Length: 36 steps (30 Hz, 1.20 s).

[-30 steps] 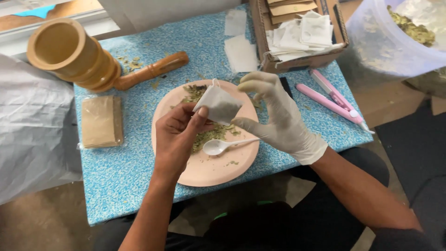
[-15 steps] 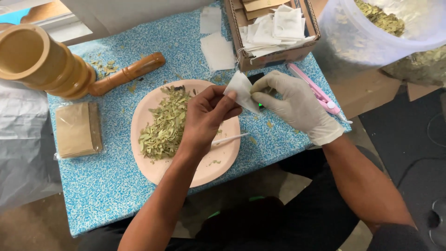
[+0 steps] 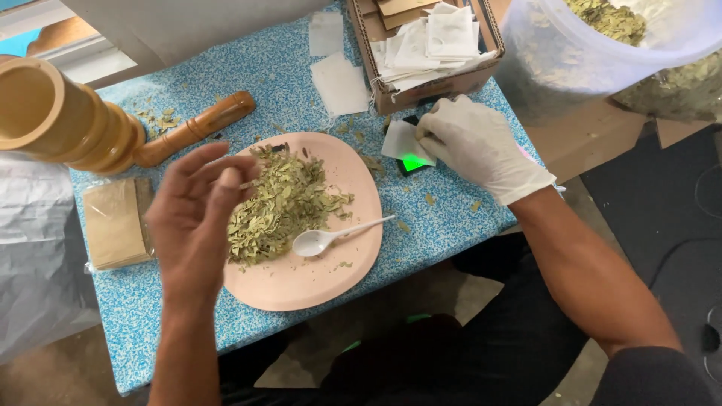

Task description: Filling small tea bags with dried herbs, weighing them on a scale, and sealing them with a handheld heat sealer.

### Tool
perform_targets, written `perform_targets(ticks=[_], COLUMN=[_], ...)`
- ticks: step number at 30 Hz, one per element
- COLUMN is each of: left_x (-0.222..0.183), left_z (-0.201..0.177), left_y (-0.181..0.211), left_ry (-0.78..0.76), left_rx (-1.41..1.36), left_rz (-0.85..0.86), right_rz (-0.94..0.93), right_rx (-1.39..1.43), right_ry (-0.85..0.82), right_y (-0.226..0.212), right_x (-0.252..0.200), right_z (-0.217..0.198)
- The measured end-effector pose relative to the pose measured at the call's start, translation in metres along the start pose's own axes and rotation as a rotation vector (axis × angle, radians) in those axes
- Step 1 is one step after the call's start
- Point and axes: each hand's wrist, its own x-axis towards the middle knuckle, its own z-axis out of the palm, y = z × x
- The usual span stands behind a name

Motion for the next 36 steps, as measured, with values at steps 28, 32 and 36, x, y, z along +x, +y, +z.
perform_targets(ticks=[28, 32, 36], left_x=[-0.061, -0.060, -0.064], left_z=[-0.113, -0.113, -0.118], left_y=[-0.058, -0.059, -0.061], left_ry=[0.429, 0.456, 0.440], left_rx=[0.127, 0.142, 0.149], left_rz=[0.027, 0.017, 0.022], right_rz=[-0.142, -0.179, -0.111], right_rx=[0.055, 0.099, 0.079], right_ry=[-0.039, 0.035, 0.032], right_y=[-0.006, -0.011, -0.020], right_x=[-0.005, -0.002, -0.006], right_z=[-0.014, -0.024, -0.031])
